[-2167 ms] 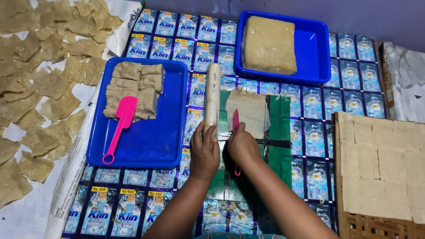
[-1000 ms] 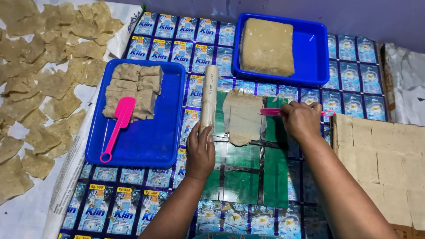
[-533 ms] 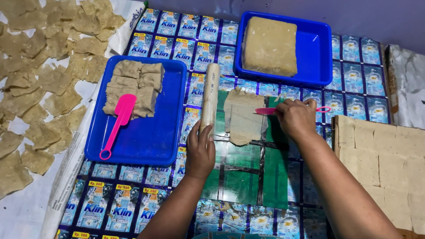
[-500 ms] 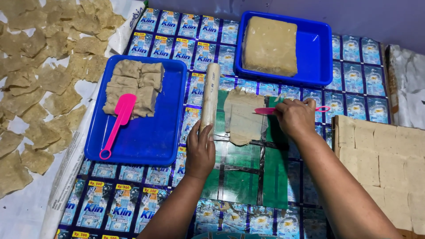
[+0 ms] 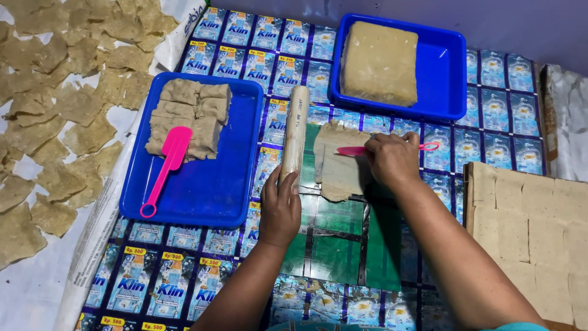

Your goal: The person is rolling and cutting thin sheets of dough into smaller pieces on a workspace.

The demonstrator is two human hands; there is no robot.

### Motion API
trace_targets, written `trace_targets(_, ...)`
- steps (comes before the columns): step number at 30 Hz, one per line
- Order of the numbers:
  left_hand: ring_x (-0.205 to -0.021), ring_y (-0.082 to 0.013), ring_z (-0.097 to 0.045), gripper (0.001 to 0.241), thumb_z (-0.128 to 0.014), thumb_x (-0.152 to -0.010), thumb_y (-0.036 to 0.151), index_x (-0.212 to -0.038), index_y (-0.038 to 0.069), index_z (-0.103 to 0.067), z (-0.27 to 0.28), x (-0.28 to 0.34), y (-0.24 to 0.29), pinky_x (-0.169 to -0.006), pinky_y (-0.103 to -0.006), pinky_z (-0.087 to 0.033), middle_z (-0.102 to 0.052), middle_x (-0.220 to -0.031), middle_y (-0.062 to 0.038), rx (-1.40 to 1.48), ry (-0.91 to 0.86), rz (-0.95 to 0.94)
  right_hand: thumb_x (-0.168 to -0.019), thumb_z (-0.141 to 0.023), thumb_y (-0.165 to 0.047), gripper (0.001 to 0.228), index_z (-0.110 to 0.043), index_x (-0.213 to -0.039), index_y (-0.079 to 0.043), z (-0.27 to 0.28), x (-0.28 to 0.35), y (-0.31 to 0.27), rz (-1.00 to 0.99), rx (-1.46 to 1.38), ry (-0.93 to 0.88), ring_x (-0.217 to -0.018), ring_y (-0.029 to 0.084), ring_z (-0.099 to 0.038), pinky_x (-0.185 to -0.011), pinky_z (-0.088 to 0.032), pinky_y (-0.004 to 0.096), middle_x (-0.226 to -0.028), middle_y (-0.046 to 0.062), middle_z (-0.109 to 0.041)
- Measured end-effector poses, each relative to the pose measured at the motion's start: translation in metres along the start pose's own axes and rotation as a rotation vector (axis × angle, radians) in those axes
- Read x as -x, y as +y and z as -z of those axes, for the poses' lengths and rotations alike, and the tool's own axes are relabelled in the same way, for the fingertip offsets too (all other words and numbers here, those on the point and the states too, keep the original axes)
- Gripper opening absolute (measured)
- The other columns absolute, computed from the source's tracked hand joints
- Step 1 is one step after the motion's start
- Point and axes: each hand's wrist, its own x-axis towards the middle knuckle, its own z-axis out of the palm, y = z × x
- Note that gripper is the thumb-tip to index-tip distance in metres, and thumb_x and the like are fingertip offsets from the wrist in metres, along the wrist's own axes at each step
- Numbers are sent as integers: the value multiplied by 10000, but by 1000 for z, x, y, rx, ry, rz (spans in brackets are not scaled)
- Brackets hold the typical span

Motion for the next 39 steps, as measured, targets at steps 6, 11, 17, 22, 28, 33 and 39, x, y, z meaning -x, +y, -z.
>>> trace_targets(6,-1353,-445,-479,367,-490,-1026,125,-1380,153,-584,0,-1,2,-1072,-560,-446,-459,-1454,-219,6,-4,12,-827,-675,-412,88,-655,-816,-327,-19,-11,-13,28,-14,41,-880,144,-634,-957,-357,423,-809,-97,-603)
trace_targets(11,-1365,-437,-464,375,-472,-1032,124,-1390,166,-578,0,-1,2,-1075,-561,-446,-443,-1465,-207,8,-20,28,-842,-655,-407,95,-659,-817,-315,-13,-20,-29,37,-36,69,-843,144,-615,-947,-347,427,-774,-99,-574)
trace_targets(17,-1368,-426,-469,371,-476,-1035,133,-1391,172,-574,0,-1,0,-1080,-549,-449,-447,-1463,-198,-10,-9,15,-861,-663,-372,78,-663,-842,-296,6,-7,-25,13,-57,92,-848,165,-618,-950,-350,436,-774,-80,-578)
trace_targets(22,-1355,-431,-478,374,-481,-1027,128,-1387,172,-572,0,1,-1,-1076,-552,-452,-452,-1454,-202,1,-15,12,-792,-695,-395,94,-638,-825,-328,38,41,1,-38,36,-70,-880,148,-620,-974,-379,436,-808,-89,-593)
trace_targets(28,-1352,-439,-482,391,-488,-1024,113,-1401,181,-568,-2,1,-1,-1071,-562,-453,-457,-1453,-204,-2,-12,8,-825,-659,-419,100,-599,-797,-344,55,81,12,-77,90,-154,-917,106,-628,-987,-391,403,-795,-136,-588)
trace_targets(33,-1344,-442,-489,381,-492,-1024,119,-1390,181,-573,-2,1,-2,-1069,-559,-450,-467,-1445,-204,-9,-6,-2,-820,-653,-438,117,-596,-800,-338,48,89,17,-61,112,-122,-908,88,-615,-1006,-376,398,-796,-144,-591)
trace_targets(39,-1341,-437,-489,370,-486,-1029,121,-1380,179,-584,-2,2,1,-1057,-561,-459,-465,-1447,-203,-7,1,18,-865,-648,-435,126,-591,-808,-339,41,89,14,-60,111,-77,-910,89,-611,-1015,-366,391,-802,-139,-589)
